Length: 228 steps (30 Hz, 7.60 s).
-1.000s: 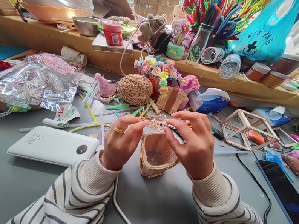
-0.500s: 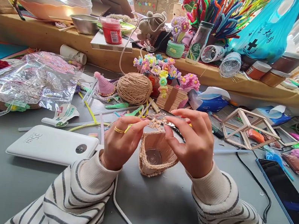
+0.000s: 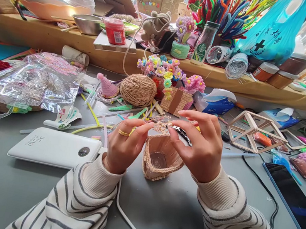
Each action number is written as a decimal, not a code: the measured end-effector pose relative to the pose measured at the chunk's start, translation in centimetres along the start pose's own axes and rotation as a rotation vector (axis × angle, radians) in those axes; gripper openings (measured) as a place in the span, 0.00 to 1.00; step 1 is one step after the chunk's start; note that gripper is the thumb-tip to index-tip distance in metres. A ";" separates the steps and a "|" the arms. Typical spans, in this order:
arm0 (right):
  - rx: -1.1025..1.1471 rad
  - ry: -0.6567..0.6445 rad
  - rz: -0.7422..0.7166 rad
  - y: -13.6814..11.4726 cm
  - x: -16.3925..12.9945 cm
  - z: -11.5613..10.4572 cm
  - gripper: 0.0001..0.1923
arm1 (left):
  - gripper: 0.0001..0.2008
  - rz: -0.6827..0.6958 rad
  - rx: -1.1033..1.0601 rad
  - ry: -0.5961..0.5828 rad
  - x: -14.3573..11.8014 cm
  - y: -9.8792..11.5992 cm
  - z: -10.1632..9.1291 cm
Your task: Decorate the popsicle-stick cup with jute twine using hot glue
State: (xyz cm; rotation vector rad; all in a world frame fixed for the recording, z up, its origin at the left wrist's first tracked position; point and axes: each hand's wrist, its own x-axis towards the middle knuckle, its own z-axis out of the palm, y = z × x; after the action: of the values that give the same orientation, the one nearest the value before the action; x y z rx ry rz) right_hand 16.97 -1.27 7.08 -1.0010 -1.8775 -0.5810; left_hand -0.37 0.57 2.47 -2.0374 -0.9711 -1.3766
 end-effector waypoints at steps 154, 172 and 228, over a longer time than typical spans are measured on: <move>0.222 -0.318 0.095 -1.0 -3.0 -4.2 0.03 | 0.36 -1.505 -1.413 -0.642 -1.9 4.6 -1.4; 0.073 -0.226 -0.055 -1.3 -3.7 -3.8 0.07 | 0.32 -1.537 -1.433 -0.605 -1.6 4.6 -1.5; 0.497 -0.458 -0.002 0.6 -3.4 -3.7 0.16 | 0.30 -1.523 -1.598 -0.727 -1.8 4.3 -1.9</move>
State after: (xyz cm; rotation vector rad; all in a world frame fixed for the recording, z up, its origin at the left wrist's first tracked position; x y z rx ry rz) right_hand 20.19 -5.00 5.88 -0.8389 -2.2645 0.1390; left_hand 1.48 -3.99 1.49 -3.0107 -2.6952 -2.8209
